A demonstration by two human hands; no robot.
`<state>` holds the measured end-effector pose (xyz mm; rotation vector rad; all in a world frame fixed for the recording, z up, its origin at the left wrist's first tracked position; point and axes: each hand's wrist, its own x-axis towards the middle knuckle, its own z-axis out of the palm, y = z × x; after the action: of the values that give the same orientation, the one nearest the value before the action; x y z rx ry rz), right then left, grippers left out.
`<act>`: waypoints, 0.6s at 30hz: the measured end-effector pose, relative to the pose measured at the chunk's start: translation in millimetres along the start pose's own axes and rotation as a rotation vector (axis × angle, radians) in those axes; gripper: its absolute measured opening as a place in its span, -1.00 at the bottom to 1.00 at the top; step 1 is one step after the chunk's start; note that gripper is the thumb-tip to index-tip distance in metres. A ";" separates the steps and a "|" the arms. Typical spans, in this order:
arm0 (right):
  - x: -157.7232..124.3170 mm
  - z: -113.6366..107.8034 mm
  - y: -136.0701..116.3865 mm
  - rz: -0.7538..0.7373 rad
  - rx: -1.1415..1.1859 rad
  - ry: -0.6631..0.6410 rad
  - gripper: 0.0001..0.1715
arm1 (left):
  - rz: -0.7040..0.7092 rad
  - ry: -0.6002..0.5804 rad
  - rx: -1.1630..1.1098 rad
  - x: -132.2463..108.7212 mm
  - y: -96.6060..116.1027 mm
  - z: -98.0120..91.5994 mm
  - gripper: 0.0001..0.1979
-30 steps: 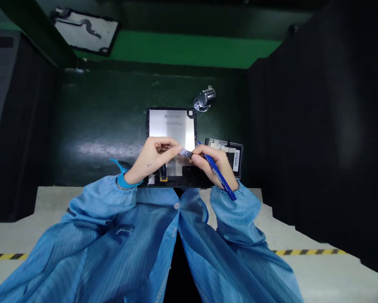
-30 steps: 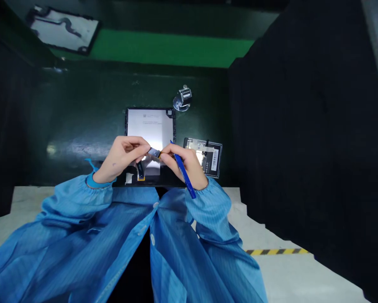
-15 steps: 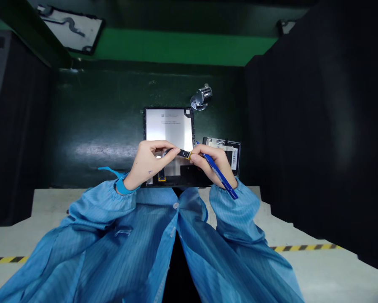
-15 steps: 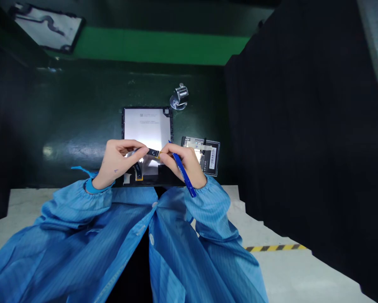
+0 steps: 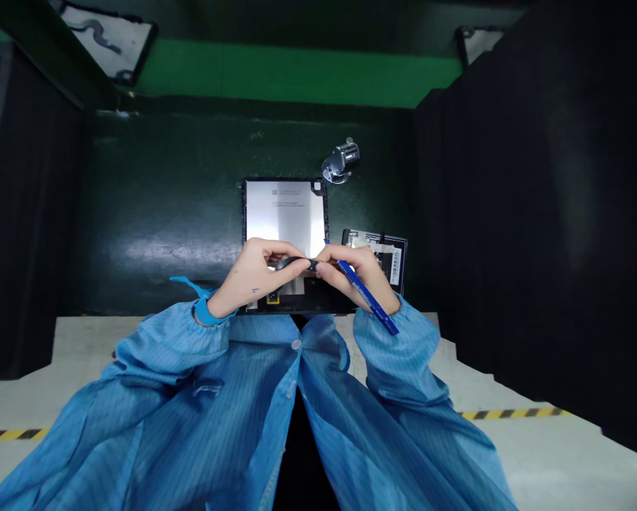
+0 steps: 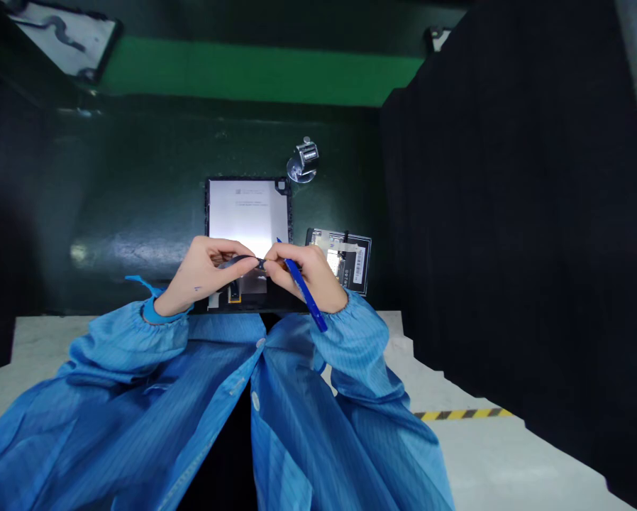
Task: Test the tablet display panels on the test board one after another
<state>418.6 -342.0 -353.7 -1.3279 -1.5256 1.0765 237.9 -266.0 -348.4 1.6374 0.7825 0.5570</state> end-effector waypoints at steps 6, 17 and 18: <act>-1.9 9.5 -1.6 0.030 -0.074 0.182 -0.62 | 0.002 0.015 0.008 -1.9 -7.5 0.0 -0.82; -33.3 61.9 -7.3 0.042 -0.086 0.387 -0.64 | 0.027 0.144 0.180 7.2 -31.5 -10.4 -0.80; -29.4 70.8 0.6 0.078 -0.060 0.347 -0.66 | 0.033 0.146 0.188 8.0 -32.0 -9.5 -0.81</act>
<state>354.4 -377.1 -376.5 -1.5357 -1.2642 0.8000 230.1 -250.7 -378.1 1.7994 0.9397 0.6482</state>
